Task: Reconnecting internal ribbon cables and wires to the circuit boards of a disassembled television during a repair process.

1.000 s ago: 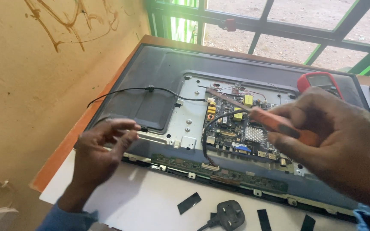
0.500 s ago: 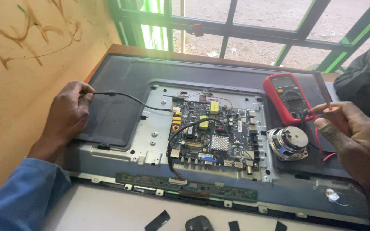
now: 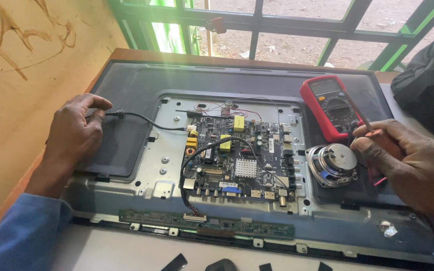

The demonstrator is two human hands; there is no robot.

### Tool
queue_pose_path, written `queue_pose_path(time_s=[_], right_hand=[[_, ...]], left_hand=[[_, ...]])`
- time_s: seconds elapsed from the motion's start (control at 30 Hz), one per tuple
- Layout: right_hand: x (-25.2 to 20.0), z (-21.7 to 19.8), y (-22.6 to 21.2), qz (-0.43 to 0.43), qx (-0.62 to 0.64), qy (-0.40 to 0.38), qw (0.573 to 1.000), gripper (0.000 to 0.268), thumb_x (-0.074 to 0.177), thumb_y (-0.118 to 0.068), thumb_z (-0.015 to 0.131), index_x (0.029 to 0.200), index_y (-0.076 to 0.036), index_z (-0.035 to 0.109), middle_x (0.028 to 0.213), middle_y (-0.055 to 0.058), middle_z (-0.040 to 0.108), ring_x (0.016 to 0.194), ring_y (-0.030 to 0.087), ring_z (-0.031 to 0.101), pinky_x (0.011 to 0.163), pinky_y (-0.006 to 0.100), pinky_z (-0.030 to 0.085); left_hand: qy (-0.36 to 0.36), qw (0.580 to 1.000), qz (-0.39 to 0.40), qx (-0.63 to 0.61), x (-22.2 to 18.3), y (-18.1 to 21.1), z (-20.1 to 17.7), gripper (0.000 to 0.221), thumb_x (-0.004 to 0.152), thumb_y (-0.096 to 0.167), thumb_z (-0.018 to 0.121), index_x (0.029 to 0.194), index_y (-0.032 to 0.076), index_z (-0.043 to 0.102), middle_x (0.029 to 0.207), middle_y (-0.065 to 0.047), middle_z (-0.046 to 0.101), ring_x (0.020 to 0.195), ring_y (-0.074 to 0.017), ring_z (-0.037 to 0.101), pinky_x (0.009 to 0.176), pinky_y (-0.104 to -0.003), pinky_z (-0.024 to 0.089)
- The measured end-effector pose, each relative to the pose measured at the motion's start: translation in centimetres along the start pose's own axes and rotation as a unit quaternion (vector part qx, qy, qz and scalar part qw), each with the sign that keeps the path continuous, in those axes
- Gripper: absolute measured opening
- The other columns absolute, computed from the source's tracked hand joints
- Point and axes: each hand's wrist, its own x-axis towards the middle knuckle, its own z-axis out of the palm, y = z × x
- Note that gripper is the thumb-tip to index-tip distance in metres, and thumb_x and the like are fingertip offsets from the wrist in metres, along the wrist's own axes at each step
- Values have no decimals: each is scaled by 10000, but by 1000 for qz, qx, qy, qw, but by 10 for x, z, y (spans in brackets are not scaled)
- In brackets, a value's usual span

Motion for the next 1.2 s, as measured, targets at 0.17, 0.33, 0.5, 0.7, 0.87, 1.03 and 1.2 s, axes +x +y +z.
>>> queue_pose_path(time_s=[0.17,0.33,0.5,0.7,0.87,1.03,1.2], right_hand=[[2,8,2,-10,8,-19,1000,227,950,-219,709,1152,-157,793,971,43,725,650,225,604,657,339,468],[1,10,-5,-16,-7,-6,1000,245,942,-227,716,1160,-163,807,1019,48,751,663,227,641,648,360,483],[21,6,0,-58,-137,-53,987,418,867,-398,680,1241,-238,778,1225,-17,794,1121,144,712,963,307,454],[35,-6,8,-20,-68,-167,983,213,849,-286,814,981,-162,927,709,62,787,641,164,649,648,288,475],[23,-18,-11,12,-36,-226,973,209,852,-223,817,989,-121,938,801,75,831,657,198,684,663,315,521],[20,-21,-17,31,-112,-214,970,236,859,-303,786,1025,-224,933,878,-11,889,743,141,732,726,279,528],[12,-13,-22,32,31,-126,991,206,829,-118,834,1029,-118,883,889,85,800,565,258,668,591,357,556]], left_hand=[[-4,1000,17,-6,-27,56,-27,205,983,163,593,1110,91,738,1179,-95,725,1073,-304,652,888,-440,479],[-67,995,64,-25,-59,112,-35,191,916,203,669,1063,107,744,1127,-50,760,1027,-255,703,915,-393,495],[-141,952,255,-91,-84,158,-13,184,873,227,761,1011,117,711,976,-58,767,900,-261,711,812,-422,533],[-182,911,354,-108,-98,208,23,259,941,239,636,1170,119,659,1230,-91,678,1111,-307,620,973,-449,424],[-185,901,380,-94,-95,225,49,398,945,245,632,1300,66,640,1320,-117,672,1233,-305,584,1071,-455,363],[-190,910,358,-84,-94,223,57,424,950,271,630,1328,78,641,1315,-108,684,1229,-304,573,1064,-452,363],[-183,902,369,-130,-92,216,54,299,995,202,558,1238,82,683,1300,-87,705,1236,-287,616,1098,-463,365]])
